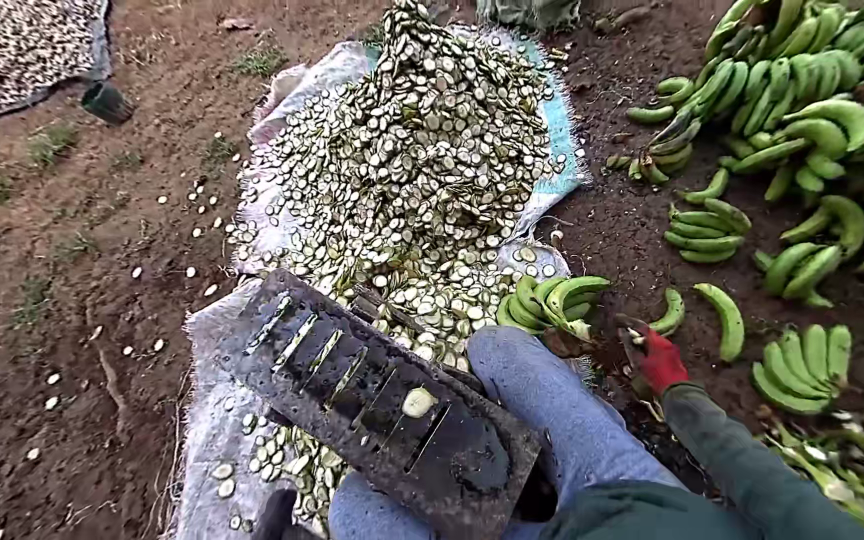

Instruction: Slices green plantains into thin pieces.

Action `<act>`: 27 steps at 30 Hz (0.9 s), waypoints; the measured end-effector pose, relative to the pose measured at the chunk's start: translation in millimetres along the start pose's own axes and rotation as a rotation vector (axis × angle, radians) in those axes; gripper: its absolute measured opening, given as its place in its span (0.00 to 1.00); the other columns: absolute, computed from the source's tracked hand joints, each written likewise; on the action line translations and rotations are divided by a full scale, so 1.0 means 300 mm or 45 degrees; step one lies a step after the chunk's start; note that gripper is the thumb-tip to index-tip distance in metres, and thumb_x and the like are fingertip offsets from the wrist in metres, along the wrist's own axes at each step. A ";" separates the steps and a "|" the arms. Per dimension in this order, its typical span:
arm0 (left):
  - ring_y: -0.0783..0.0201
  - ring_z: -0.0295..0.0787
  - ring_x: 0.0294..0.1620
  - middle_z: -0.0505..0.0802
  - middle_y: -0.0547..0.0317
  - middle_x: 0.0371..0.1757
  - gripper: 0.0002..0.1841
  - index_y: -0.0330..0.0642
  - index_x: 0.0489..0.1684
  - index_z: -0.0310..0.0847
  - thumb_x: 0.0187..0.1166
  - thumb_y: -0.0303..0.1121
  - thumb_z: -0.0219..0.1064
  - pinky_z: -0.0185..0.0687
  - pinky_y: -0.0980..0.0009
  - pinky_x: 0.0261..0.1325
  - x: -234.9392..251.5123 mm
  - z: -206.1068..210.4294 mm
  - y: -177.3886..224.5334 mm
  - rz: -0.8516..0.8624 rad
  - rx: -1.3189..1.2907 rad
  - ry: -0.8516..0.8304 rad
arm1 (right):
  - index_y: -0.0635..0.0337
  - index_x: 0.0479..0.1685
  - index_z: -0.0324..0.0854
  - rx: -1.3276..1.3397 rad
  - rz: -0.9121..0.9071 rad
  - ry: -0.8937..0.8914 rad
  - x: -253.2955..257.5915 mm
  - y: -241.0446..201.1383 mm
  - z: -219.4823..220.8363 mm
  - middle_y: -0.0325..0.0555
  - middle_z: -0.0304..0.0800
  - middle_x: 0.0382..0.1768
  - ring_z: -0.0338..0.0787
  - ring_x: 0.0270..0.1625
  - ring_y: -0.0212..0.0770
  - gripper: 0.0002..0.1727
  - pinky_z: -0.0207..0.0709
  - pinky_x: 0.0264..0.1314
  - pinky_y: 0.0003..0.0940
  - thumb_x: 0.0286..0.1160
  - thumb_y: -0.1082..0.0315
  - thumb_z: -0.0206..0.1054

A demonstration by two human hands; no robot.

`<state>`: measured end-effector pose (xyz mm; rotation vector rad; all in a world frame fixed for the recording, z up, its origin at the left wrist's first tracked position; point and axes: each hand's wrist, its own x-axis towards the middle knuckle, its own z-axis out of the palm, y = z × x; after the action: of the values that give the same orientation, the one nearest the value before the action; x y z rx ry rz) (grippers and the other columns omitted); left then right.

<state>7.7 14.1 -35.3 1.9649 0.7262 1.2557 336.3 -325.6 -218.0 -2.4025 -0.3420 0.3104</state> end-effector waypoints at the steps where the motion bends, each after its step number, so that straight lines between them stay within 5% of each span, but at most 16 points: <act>1: 0.58 0.79 0.77 0.86 0.38 0.69 0.18 0.18 0.63 0.78 0.84 0.26 0.58 0.70 0.63 0.83 0.002 0.068 -0.065 0.162 0.172 -0.093 | 0.57 0.82 0.74 -0.176 0.176 -0.057 -0.100 0.164 -0.124 0.62 0.83 0.74 0.85 0.73 0.63 0.26 0.72 0.79 0.65 0.87 0.61 0.59; 4: 0.31 0.75 0.78 0.85 0.33 0.73 0.27 0.45 0.63 0.89 0.75 0.55 0.64 0.59 0.35 0.82 0.024 0.316 -0.082 0.432 0.801 -0.497 | 0.60 0.91 0.59 -0.582 0.795 -0.190 -0.358 0.489 -0.363 0.75 0.69 0.81 0.70 0.82 0.77 0.50 0.60 0.80 0.77 0.68 0.54 0.80; 5: 0.25 0.69 0.81 0.81 0.31 0.77 0.30 0.50 0.68 0.88 0.72 0.58 0.64 0.54 0.29 0.81 0.004 0.382 -0.081 0.391 0.943 -0.599 | 0.59 0.94 0.52 -0.661 0.978 -0.184 -0.401 0.529 -0.394 0.78 0.59 0.85 0.61 0.85 0.80 0.62 0.55 0.81 0.79 0.56 0.51 0.86; 7: 0.22 0.58 0.86 0.73 0.31 0.84 0.30 0.54 0.77 0.81 0.74 0.54 0.64 0.49 0.25 0.82 -0.066 0.456 -0.087 0.216 1.136 -0.707 | 0.56 0.95 0.47 -0.668 1.086 -0.131 -0.396 0.513 -0.407 0.78 0.51 0.88 0.55 0.88 0.81 0.69 0.54 0.82 0.79 0.48 0.51 0.90; 9: 0.22 0.62 0.84 0.74 0.33 0.84 0.28 0.52 0.81 0.77 0.79 0.45 0.63 0.56 0.24 0.77 -0.138 0.458 -0.077 0.109 1.218 -0.712 | 0.57 0.94 0.52 -0.497 0.840 -0.065 -0.283 0.378 -0.365 0.76 0.51 0.89 0.53 0.90 0.78 0.62 0.52 0.85 0.77 0.54 0.56 0.87; 12: 0.25 0.85 0.64 0.90 0.34 0.64 0.22 0.42 0.66 0.88 0.76 0.34 0.59 0.72 0.27 0.61 -0.195 0.388 -0.111 0.381 1.184 -0.583 | 0.59 0.90 0.61 -0.211 0.287 -0.155 0.032 0.066 -0.234 0.65 0.61 0.88 0.61 0.90 0.65 0.44 0.52 0.91 0.63 0.71 0.60 0.75; 14: 0.30 0.88 0.55 0.93 0.36 0.54 0.19 0.43 0.55 0.92 0.76 0.32 0.56 0.74 0.34 0.57 -0.198 0.307 -0.167 0.556 1.108 -0.519 | 0.54 0.91 0.62 -0.228 -0.139 -0.328 0.257 -0.103 -0.084 0.59 0.64 0.88 0.60 0.92 0.58 0.38 0.50 0.93 0.59 0.77 0.68 0.66; 17: 0.23 0.84 0.61 0.91 0.30 0.59 0.15 0.45 0.55 0.94 0.75 0.30 0.63 0.67 0.26 0.65 -0.155 0.161 -0.194 0.355 1.093 -0.590 | 0.45 0.87 0.70 -0.511 -0.832 -0.569 0.541 -0.256 0.200 0.57 0.68 0.86 0.62 0.90 0.63 0.45 0.47 0.91 0.69 0.61 0.79 0.75; 19: 0.18 0.80 0.66 0.88 0.26 0.65 0.20 0.37 0.61 0.89 0.71 0.28 0.63 0.63 0.22 0.65 -0.119 0.108 -0.194 0.331 1.251 -0.532 | 0.45 0.80 0.78 -0.689 -1.112 -0.782 0.661 -0.317 0.365 0.55 0.74 0.83 0.63 0.90 0.63 0.34 0.45 0.91 0.71 0.69 0.75 0.74; 21: 0.22 0.79 0.69 0.87 0.27 0.67 0.21 0.38 0.62 0.89 0.75 0.33 0.57 0.63 0.27 0.70 -0.055 0.110 -0.173 0.425 1.343 -0.273 | 0.51 0.80 0.78 -0.893 -1.100 -1.127 0.707 -0.401 0.430 0.56 0.74 0.83 0.64 0.89 0.64 0.23 0.44 0.91 0.70 0.88 0.62 0.60; 22: 0.27 0.81 0.70 0.88 0.30 0.66 0.20 0.41 0.59 0.90 0.79 0.36 0.55 0.65 0.34 0.74 -0.015 0.125 -0.162 0.490 1.349 -0.129 | 0.54 0.80 0.77 -1.006 -1.012 -1.262 0.715 -0.453 0.438 0.59 0.73 0.83 0.65 0.88 0.66 0.25 0.49 0.88 0.72 0.91 0.55 0.55; 25: 0.38 0.82 0.71 0.89 0.32 0.64 0.17 0.36 0.61 0.88 0.83 0.35 0.60 0.68 0.48 0.78 0.049 0.300 -0.036 0.552 1.063 0.015 | 0.66 0.63 0.86 -1.002 -0.531 -1.265 0.708 -0.540 0.461 0.68 0.83 0.69 0.78 0.77 0.68 0.36 0.66 0.75 0.74 0.80 0.38 0.61; 27: 0.41 0.83 0.71 0.90 0.35 0.63 0.18 0.34 0.60 0.87 0.81 0.36 0.62 0.69 0.50 0.79 0.035 0.482 0.077 0.506 0.806 -0.169 | 0.71 0.58 0.87 -0.952 -0.414 -1.163 0.675 -0.563 0.436 0.71 0.85 0.66 0.80 0.74 0.69 0.35 0.68 0.74 0.74 0.76 0.41 0.68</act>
<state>147.0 -28.0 -54.6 2.7909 0.7494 1.1862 458.1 -58.0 -229.6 -2.6693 -1.4485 1.3121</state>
